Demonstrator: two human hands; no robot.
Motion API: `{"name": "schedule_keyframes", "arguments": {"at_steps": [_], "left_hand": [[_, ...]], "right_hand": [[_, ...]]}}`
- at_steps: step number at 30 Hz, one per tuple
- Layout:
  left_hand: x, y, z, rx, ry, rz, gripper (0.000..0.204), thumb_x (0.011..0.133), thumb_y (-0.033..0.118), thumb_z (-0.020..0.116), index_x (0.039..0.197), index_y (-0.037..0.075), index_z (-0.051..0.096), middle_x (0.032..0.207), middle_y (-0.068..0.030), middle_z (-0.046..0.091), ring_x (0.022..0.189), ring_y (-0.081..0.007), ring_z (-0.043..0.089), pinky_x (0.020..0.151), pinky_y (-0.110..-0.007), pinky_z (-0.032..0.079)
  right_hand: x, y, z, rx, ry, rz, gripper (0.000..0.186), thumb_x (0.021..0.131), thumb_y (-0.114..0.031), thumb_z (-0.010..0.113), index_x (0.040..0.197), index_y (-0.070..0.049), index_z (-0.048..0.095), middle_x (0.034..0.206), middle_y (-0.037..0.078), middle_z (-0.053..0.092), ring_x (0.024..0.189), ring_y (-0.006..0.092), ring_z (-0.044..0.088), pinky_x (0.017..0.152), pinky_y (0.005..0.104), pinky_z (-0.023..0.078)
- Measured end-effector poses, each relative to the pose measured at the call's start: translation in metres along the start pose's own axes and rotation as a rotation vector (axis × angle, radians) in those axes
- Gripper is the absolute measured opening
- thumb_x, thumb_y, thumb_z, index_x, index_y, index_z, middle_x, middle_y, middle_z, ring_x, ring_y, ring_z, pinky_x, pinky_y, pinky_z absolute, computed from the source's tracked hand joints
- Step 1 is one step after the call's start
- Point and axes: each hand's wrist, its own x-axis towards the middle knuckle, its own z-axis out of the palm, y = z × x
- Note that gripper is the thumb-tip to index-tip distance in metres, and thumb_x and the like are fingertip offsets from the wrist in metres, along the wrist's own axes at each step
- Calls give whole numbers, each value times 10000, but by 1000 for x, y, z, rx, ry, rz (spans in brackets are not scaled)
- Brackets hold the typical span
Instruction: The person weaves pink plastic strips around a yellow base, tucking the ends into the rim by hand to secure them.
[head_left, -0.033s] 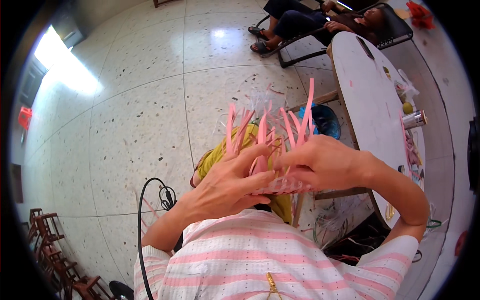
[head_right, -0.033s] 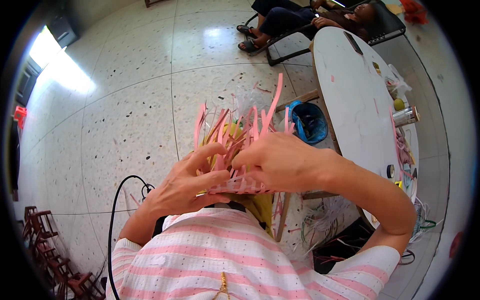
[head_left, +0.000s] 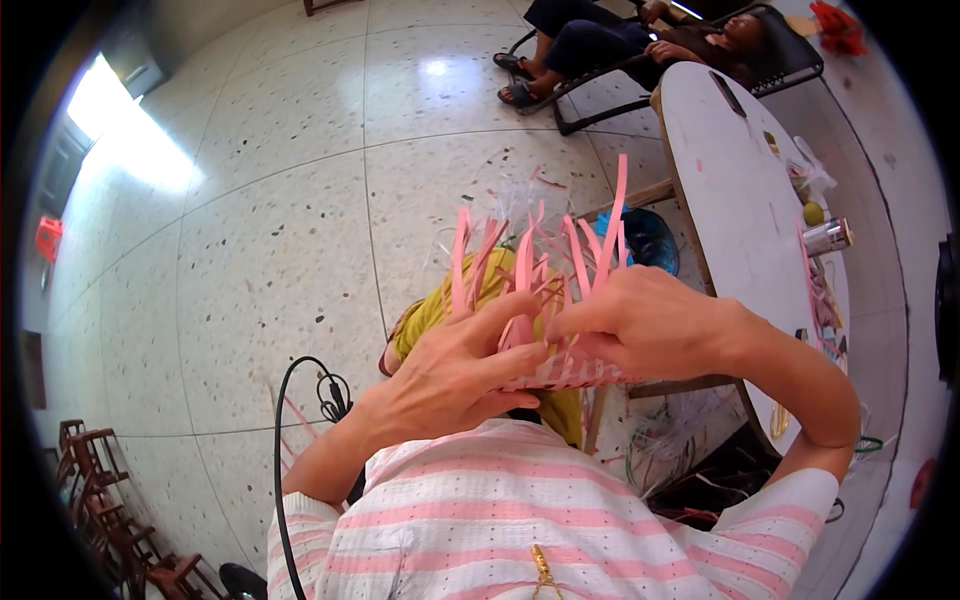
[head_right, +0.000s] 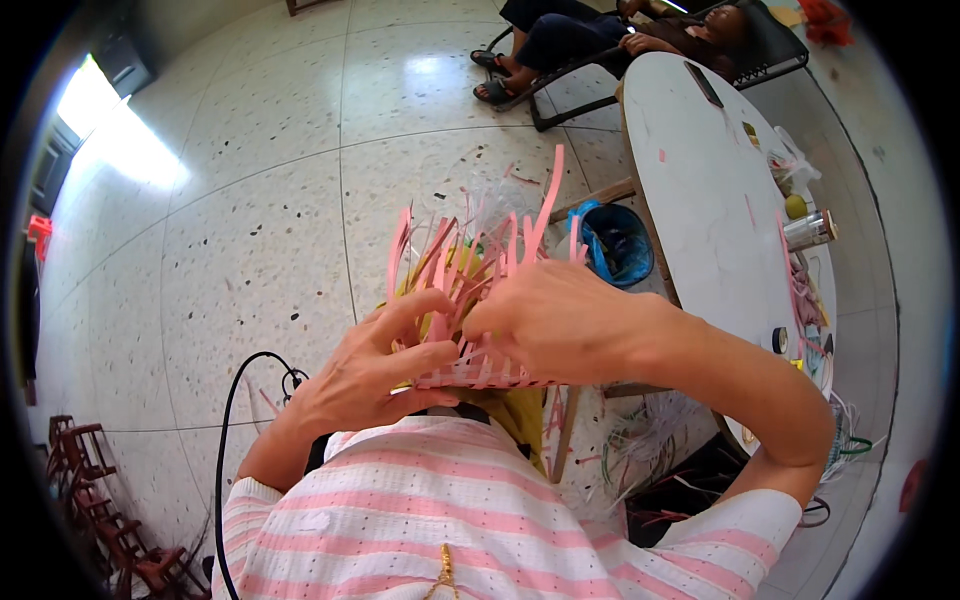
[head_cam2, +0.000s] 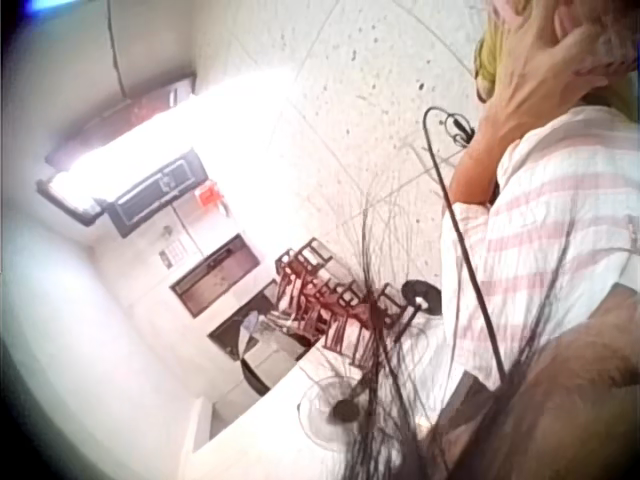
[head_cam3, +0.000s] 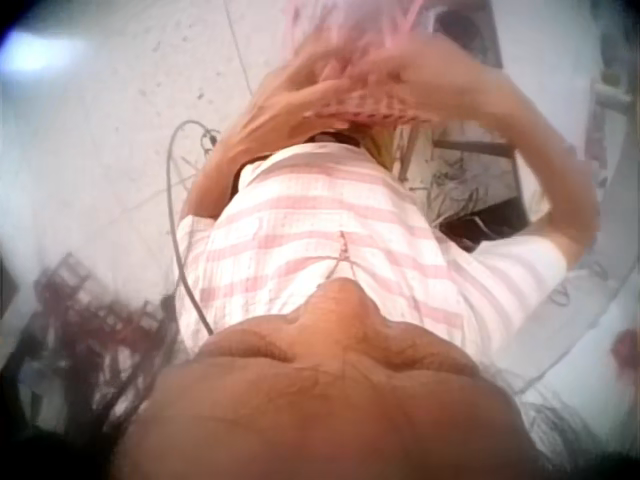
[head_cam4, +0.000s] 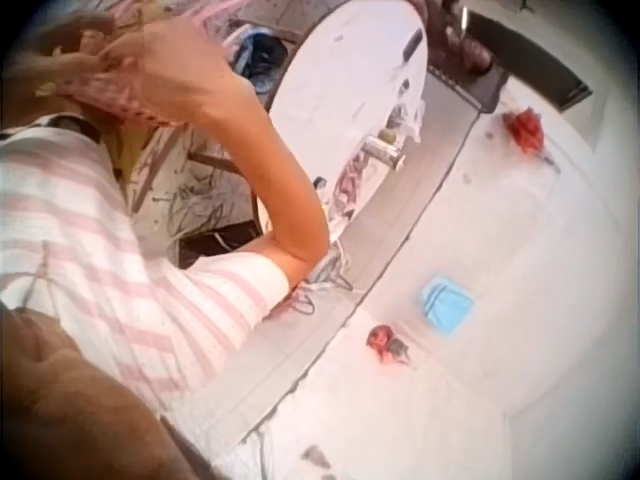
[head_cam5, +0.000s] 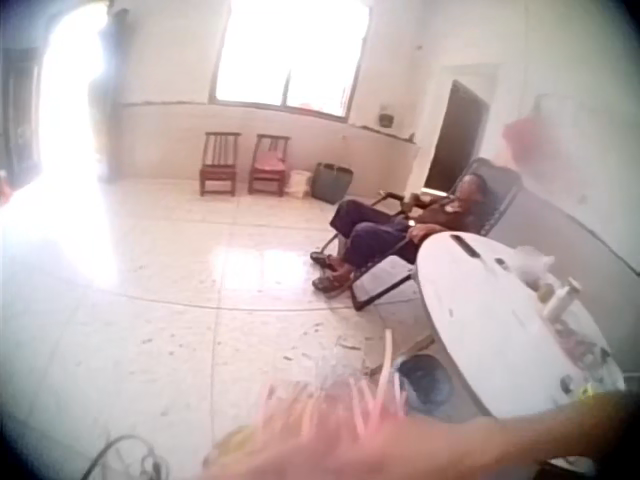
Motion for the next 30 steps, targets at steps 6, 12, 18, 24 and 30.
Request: {"name": "schedule_keyframes", "arguments": {"at_steps": [6, 12, 18, 24, 30], "left_hand": [[0, 3, 2, 16, -20, -14, 433, 751, 238, 887, 1106, 114, 672, 1356, -123, 572, 861, -246, 631, 798, -407, 531], [-6, -2, 5, 9, -3, 26, 463, 743, 186, 879, 1133, 76, 655, 1310, -142, 614, 945, -301, 650, 849, -434, 509], [-8, -1, 11, -19, 55, -9, 434, 729, 136, 879, 1090, 61, 651, 1205, -128, 638, 1029, -346, 648, 896, -462, 502], [-7, -2, 9, -13, 81, 41, 393, 787, 150, 822, 1112, 54, 622, 1240, -132, 609, 1003, -339, 625, 835, -430, 495], [-7, -1, 12, -36, 118, -18, 475, 799, 141, 814, 1224, 63, 617, 1215, -137, 608, 999, -344, 631, 848, -433, 505]], "right_hand": [[14, -10, -3, -670, -19, -157, 142, 827, -116, 667, 892, -10, 734, 807, 159, 702, 822, 331, 700, 776, 435, 528], [31, -9, -19, -521, -84, -276, 126, 836, -117, 644, 860, -30, 732, 747, 123, 661, 846, 336, 662, 885, 428, 449], [39, -36, -30, -619, -283, -132, 102, 820, -105, 655, 833, -58, 745, 802, 134, 713, 848, 314, 688, 853, 418, 446], [36, -74, -23, -695, -206, -4, 108, 799, -109, 680, 825, -32, 750, 806, 171, 727, 784, 333, 725, 707, 437, 532], [43, -58, -49, -375, -475, 472, 131, 851, -86, 656, 880, -9, 758, 841, 139, 761, 806, 225, 760, 649, 355, 575]]}}
